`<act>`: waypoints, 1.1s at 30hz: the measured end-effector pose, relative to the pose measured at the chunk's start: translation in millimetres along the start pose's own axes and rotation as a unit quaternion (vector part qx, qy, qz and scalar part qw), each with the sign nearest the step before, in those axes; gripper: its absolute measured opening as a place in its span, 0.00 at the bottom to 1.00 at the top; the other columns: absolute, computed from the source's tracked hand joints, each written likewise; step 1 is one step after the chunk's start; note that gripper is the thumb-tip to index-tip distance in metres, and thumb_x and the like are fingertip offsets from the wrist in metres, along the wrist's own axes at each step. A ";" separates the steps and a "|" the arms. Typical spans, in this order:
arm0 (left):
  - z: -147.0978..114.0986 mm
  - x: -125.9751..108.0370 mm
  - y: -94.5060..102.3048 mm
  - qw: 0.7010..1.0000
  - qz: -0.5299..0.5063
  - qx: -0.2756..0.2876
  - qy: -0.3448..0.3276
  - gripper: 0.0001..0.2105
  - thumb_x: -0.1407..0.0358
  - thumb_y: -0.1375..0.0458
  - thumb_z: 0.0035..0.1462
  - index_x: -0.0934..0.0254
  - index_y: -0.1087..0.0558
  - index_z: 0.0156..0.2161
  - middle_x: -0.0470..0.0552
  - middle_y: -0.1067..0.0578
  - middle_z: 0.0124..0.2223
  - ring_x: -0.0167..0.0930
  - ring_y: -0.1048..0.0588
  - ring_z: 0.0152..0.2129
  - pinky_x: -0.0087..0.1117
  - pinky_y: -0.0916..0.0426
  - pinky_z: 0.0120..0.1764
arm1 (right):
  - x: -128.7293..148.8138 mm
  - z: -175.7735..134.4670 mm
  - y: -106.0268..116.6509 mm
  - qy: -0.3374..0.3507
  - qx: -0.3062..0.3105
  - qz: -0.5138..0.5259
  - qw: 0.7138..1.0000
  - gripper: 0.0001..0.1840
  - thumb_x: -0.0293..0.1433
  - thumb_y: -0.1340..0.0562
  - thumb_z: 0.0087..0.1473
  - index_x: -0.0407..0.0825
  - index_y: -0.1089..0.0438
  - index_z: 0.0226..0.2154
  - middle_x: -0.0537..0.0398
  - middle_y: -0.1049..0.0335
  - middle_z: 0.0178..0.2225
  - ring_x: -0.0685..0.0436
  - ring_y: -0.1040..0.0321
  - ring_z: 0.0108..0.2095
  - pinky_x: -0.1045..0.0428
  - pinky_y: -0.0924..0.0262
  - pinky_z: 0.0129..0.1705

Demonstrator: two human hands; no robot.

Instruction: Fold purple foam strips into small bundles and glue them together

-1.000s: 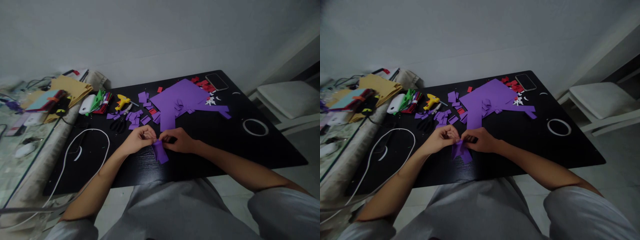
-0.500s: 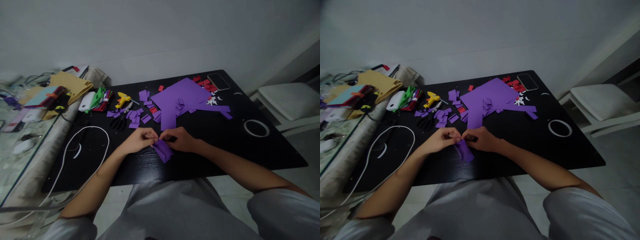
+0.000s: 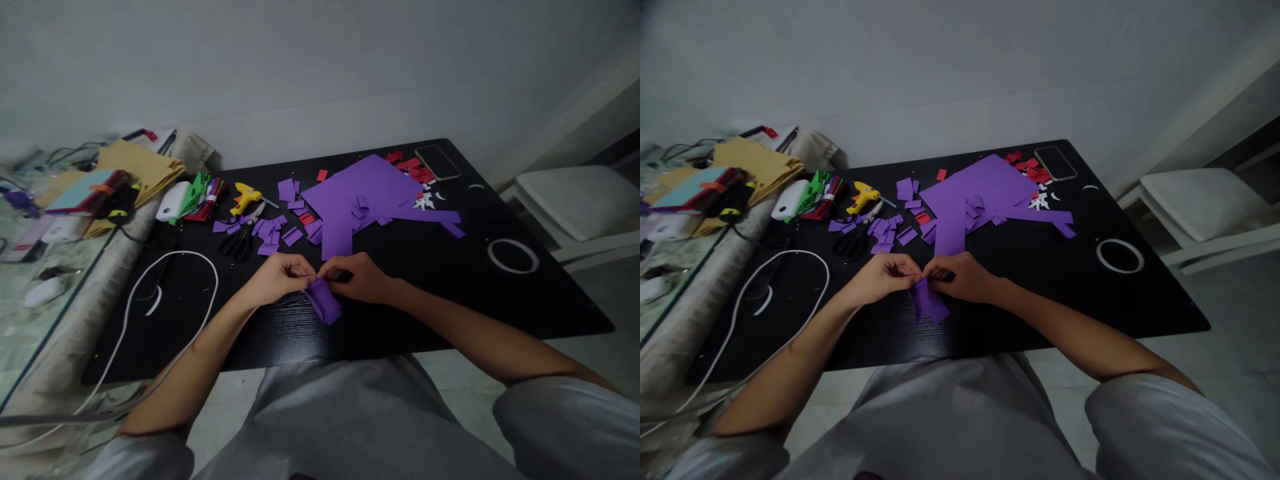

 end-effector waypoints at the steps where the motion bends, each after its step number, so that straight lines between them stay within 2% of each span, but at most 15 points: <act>1: -0.1 -0.7 0.1 1.000 0.003 -0.001 0.000 0.05 0.69 0.35 0.47 0.68 0.23 0.31 0.47 0.24 0.25 0.24 0.28 0.21 0.24 0.35 0.28 | -0.1 0.1 0.1 -0.001 -0.002 0.004 1.000 0.07 0.28 0.33 0.54 0.49 0.25 0.38 0.57 0.21 0.31 0.49 0.24 0.30 0.55 0.30 0.37; 9: -0.7 4.9 -2.5 0.998 0.038 0.040 0.019 0.06 0.66 0.36 0.52 0.68 0.24 0.34 0.46 0.25 0.24 0.24 0.28 0.22 0.24 0.36 0.28 | -3.2 -1.4 -5.2 -0.018 0.029 0.005 0.999 0.07 0.28 0.34 0.54 0.47 0.25 0.38 0.55 0.21 0.31 0.49 0.23 0.31 0.55 0.30 0.37; 15: -1.7 4.9 -4.0 0.996 0.077 0.054 -0.001 0.05 0.67 0.38 0.53 0.68 0.25 0.34 0.46 0.25 0.26 0.25 0.28 0.23 0.25 0.35 0.29 | -5.4 -1.5 -9.9 -0.024 0.043 0.031 0.998 0.08 0.28 0.34 0.54 0.47 0.25 0.39 0.55 0.21 0.32 0.49 0.23 0.33 0.55 0.30 0.38; 21: -1.0 8.5 -4.1 0.995 0.078 0.059 0.011 0.08 0.64 0.37 0.53 0.68 0.25 0.35 0.47 0.24 0.27 0.25 0.28 0.23 0.25 0.35 0.30 | -6.7 -0.5 -10.3 -0.060 0.038 0.068 0.995 0.08 0.29 0.33 0.53 0.46 0.25 0.38 0.55 0.22 0.30 0.49 0.24 0.31 0.54 0.31 0.36; 24: -1.1 9.2 -4.9 0.993 0.090 0.073 0.020 0.09 0.62 0.37 0.53 0.68 0.25 0.34 0.46 0.25 0.26 0.25 0.28 0.22 0.24 0.36 0.28 | -6.6 -0.7 -13.3 -0.059 0.049 0.073 0.994 0.08 0.30 0.33 0.53 0.46 0.25 0.38 0.56 0.23 0.29 0.49 0.25 0.30 0.55 0.31 0.36; 29: -2.0 5.9 -5.6 0.989 0.118 0.084 0.017 0.09 0.63 0.38 0.54 0.69 0.25 0.32 0.46 0.26 0.25 0.24 0.30 0.22 0.24 0.37 0.28 | -9.1 -1.1 -14.2 -0.057 0.030 0.080 0.995 0.07 0.30 0.32 0.52 0.46 0.25 0.36 0.58 0.27 0.27 0.51 0.29 0.27 0.57 0.35 0.31; 33: -1.8 5.7 -6.7 0.990 0.116 0.082 0.013 0.07 0.64 0.39 0.54 0.68 0.25 0.31 0.45 0.26 0.25 0.24 0.30 0.22 0.24 0.37 0.28 | -7.1 -0.7 -13.6 -0.046 0.025 0.077 0.996 0.07 0.30 0.32 0.51 0.47 0.25 0.35 0.57 0.27 0.29 0.51 0.30 0.28 0.57 0.34 0.32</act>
Point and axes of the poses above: each hand's wrist, its own z-axis towards the middle knuckle, its own y-axis out of the back of the hand, x = y × z, the point moved 7 cm from there along z, towards the middle knuckle
